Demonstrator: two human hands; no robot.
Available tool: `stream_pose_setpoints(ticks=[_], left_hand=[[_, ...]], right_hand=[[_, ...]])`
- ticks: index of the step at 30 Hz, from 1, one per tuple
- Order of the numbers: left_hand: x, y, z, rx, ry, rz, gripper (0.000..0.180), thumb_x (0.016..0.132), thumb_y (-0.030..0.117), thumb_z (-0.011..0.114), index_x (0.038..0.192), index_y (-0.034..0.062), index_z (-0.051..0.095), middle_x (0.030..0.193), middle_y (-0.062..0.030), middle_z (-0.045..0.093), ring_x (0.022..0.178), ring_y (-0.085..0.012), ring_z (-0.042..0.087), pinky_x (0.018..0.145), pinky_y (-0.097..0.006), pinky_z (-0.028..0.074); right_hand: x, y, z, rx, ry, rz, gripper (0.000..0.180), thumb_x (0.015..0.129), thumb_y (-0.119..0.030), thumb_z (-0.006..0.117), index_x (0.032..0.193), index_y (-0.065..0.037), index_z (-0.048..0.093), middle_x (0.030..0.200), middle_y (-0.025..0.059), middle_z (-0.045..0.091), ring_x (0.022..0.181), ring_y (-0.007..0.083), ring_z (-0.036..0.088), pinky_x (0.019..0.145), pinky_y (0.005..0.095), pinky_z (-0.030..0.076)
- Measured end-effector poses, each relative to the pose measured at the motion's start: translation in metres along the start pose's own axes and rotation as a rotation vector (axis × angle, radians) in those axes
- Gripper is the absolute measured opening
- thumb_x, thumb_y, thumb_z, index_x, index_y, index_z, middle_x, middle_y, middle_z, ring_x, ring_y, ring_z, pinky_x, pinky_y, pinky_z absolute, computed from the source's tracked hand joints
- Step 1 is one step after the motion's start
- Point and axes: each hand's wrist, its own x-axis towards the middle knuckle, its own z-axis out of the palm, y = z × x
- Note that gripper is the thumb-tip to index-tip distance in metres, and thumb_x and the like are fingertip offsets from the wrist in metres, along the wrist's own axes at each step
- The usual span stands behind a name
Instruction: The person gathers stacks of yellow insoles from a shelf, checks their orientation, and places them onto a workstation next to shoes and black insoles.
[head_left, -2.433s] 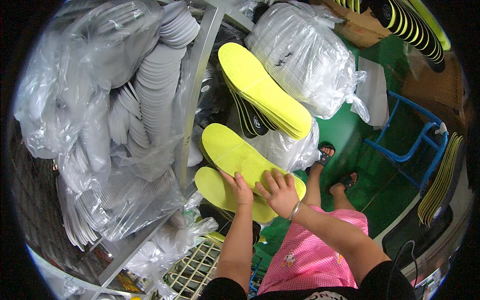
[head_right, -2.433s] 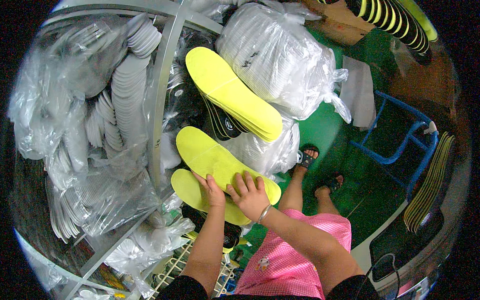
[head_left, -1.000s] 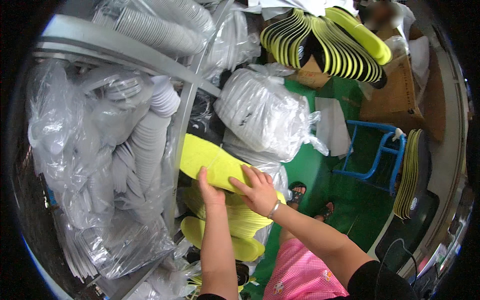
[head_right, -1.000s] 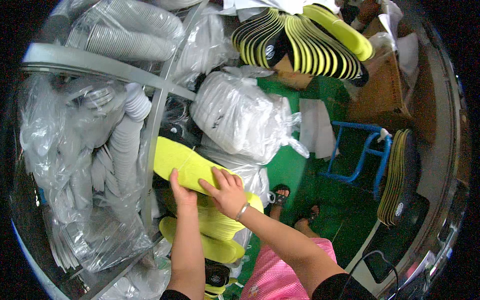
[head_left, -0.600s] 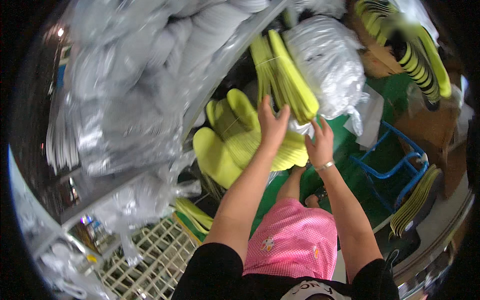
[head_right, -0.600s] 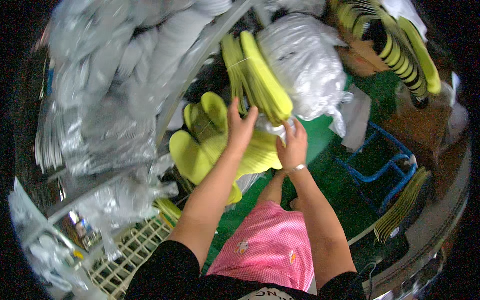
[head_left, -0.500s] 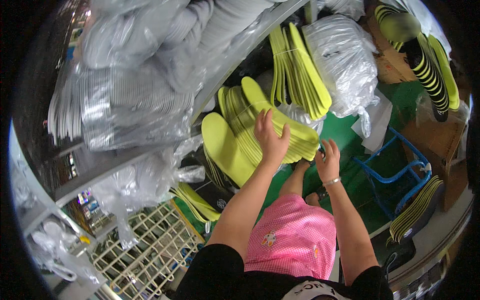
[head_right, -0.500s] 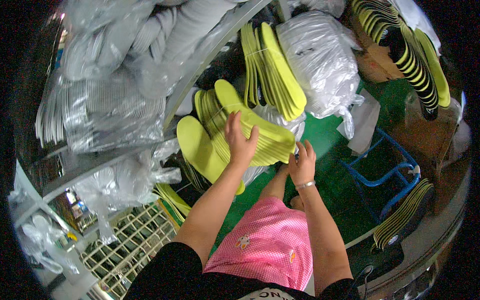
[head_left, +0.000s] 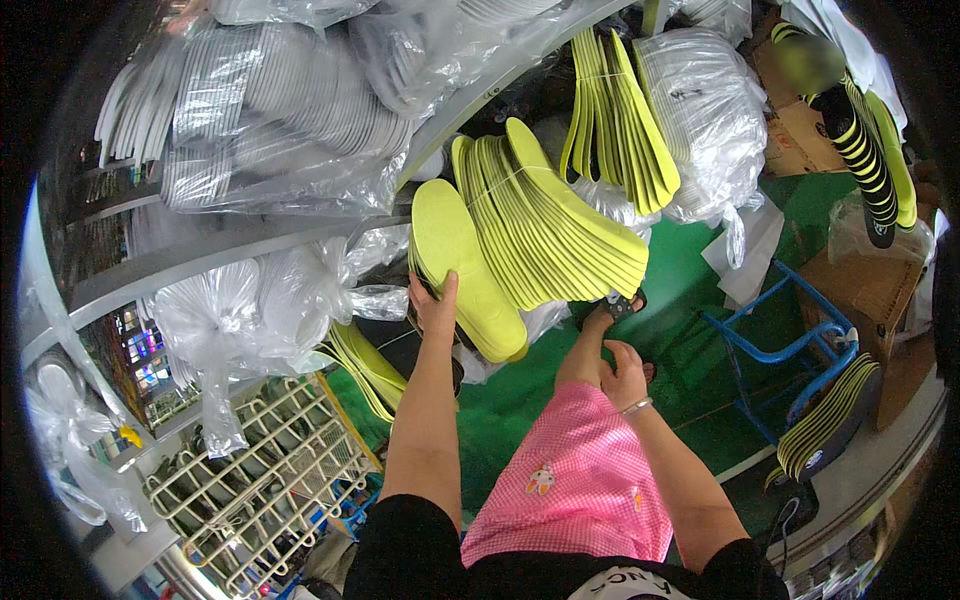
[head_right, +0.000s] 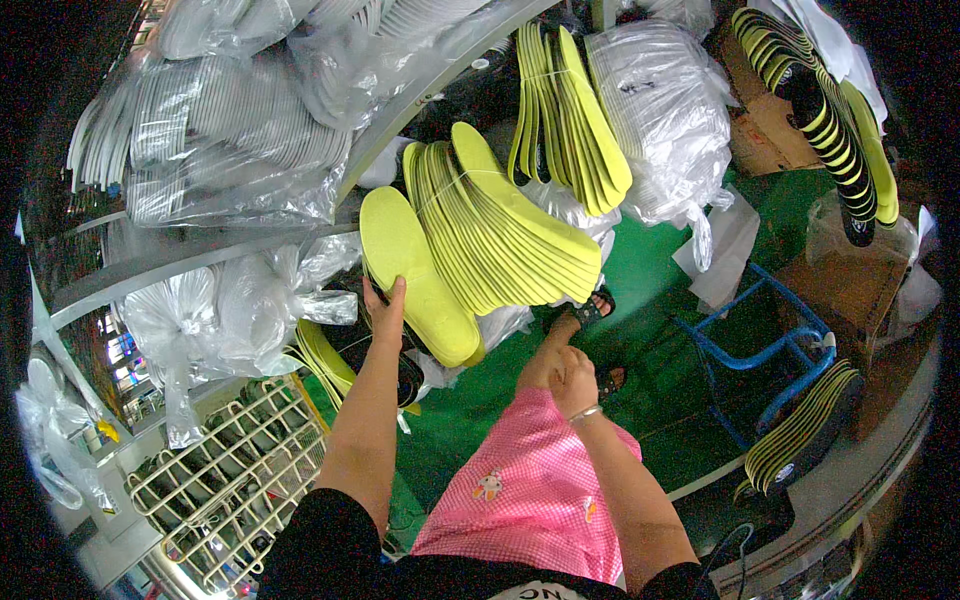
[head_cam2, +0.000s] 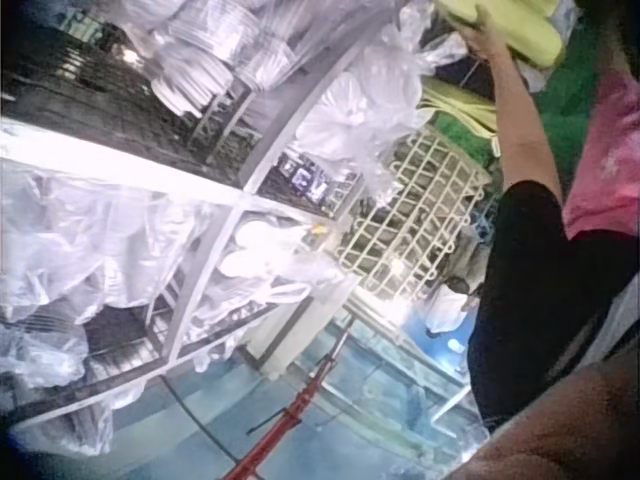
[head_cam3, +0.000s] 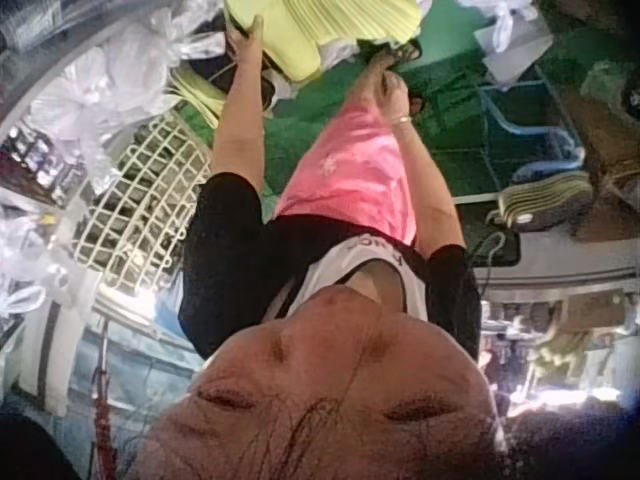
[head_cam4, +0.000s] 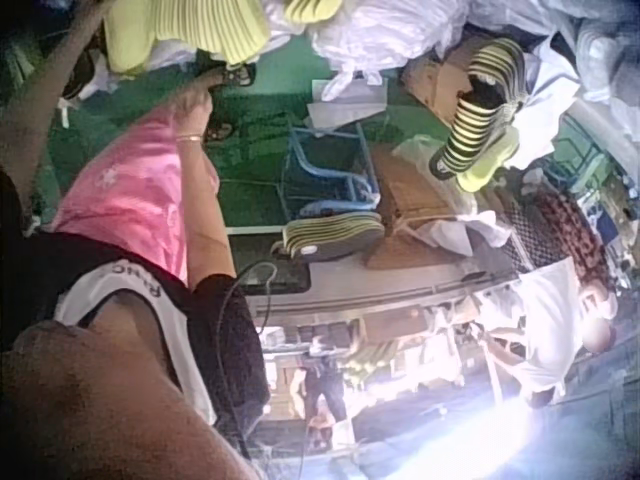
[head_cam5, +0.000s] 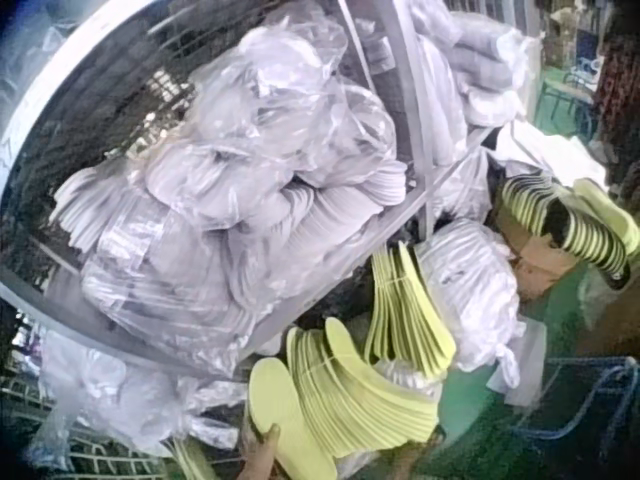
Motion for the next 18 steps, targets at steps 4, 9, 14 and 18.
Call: stream_pose_setpoints(ticks=[4,9,14,18], left_hand=[[0.007,-0.007,-0.008,-0.231,-0.12,0.104,0.089,0.072,0.043,0.062,0.136,0.0098,0.01,0.138,-0.0188,0.014,0.123,-0.0315,0.026,0.099,-0.04,0.026],[-0.012,0.032,-0.025,-0.348,-0.183,-0.074,0.076,0.078,0.03,0.06,0.135,0.0059,0.015,0.135,-0.0153,0.023,0.122,-0.0274,0.028,0.095,-0.036,0.031],[-0.005,0.027,-0.012,-0.323,-0.108,0.055,0.071,0.079,0.023,0.06,0.133,0.0036,0.02,0.132,-0.0149,0.03,0.118,-0.0269,0.034,0.093,-0.037,0.032],[-0.008,0.03,-0.015,-0.253,-0.108,0.011,0.076,0.076,0.026,0.063,0.135,0.0093,0.017,0.136,-0.0177,0.017,0.119,-0.0315,0.031,0.094,-0.04,0.033]], right_hand=[[0.02,-0.036,0.023,0.073,-0.043,-0.099,0.038,0.072,-0.014,0.058,0.107,-0.004,0.05,0.106,0.018,0.052,0.096,0.0361,0.049,0.083,0.0412,0.04],[0.036,-0.076,0.051,0.066,-0.093,-0.2,0.042,0.073,-0.018,0.059,0.111,-0.006,0.048,0.107,0.0173,0.051,0.095,0.0351,0.05,0.082,0.0411,0.041],[0.048,-0.102,0.079,0.181,-0.254,-0.153,0.064,0.069,-0.029,0.064,0.124,-0.011,0.036,0.119,0.0215,0.042,0.101,0.0363,0.048,0.084,0.0417,0.041],[0.057,-0.125,0.087,-0.022,-0.355,-0.003,0.077,0.067,-0.041,0.065,0.127,-0.011,0.029,0.121,0.0253,0.037,0.108,0.0395,0.041,0.089,0.0413,0.038]])
